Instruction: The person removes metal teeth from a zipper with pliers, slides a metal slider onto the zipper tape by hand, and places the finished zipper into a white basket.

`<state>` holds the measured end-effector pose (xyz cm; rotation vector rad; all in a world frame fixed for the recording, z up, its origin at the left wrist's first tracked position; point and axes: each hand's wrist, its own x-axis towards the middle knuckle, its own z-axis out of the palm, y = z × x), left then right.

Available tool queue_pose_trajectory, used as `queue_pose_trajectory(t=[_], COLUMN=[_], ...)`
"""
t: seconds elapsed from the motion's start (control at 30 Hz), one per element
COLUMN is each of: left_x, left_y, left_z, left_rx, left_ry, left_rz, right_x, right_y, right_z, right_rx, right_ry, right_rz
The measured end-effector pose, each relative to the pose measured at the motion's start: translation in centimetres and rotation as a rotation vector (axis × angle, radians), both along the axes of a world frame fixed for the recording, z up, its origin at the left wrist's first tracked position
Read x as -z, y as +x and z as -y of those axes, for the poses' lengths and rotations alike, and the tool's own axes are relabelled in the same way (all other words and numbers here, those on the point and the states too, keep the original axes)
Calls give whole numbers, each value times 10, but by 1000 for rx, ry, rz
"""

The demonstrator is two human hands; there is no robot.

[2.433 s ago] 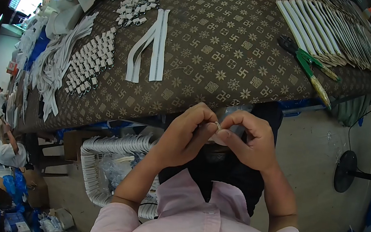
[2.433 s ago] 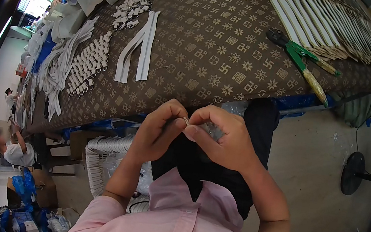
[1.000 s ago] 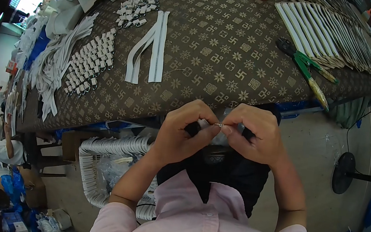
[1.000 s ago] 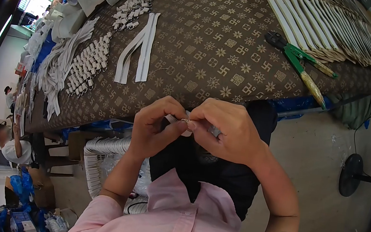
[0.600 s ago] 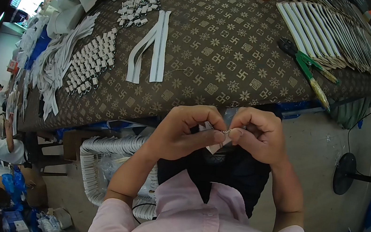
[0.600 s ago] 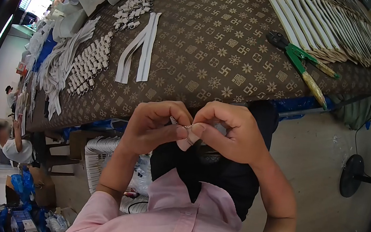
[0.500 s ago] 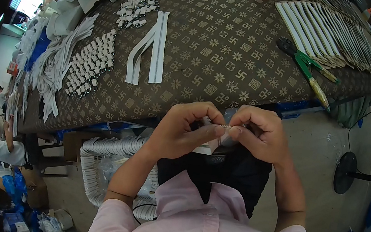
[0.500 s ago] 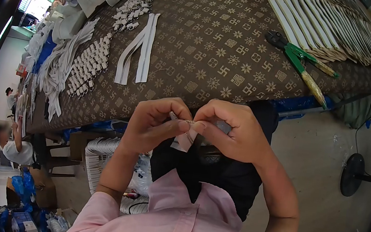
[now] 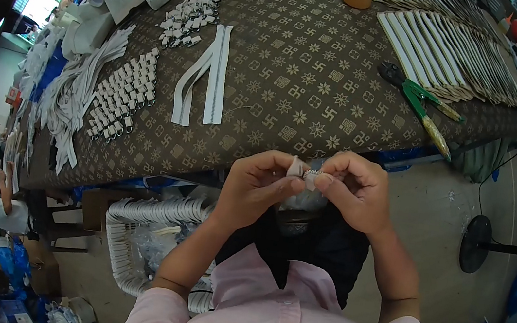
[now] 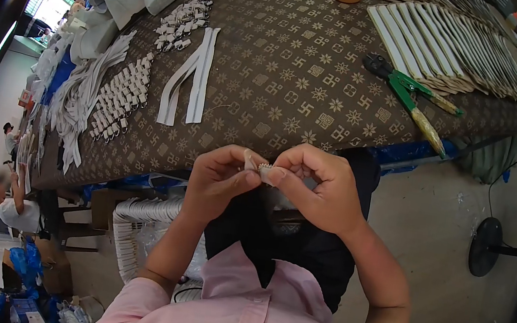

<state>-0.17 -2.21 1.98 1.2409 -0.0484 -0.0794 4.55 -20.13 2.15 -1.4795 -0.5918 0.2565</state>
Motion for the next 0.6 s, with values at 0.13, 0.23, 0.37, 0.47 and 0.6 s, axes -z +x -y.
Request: queue_pose_trajectory(t=[0.13,0.23,0.37,0.47,0.6], left_x=[15,13,9,10,7], left_y=[-6,-8,-10,-11,-12], left_z=[0,2,6,6,8], left_rx=[-33,-39,-70,-87,-97], left_ry=[-23,28,69,212,233], left_rz=[18,-18,11,73,64], right_x=[2,4,1,0,2], right_y=[-2,0,0,-2,-2], right_z=[-7,-13,-14,-16,-16], right_rx=[27,136,180,174,224], right_ry=[38,141,-40,-56,-52], right_rz=[-59,185,428,451,470])
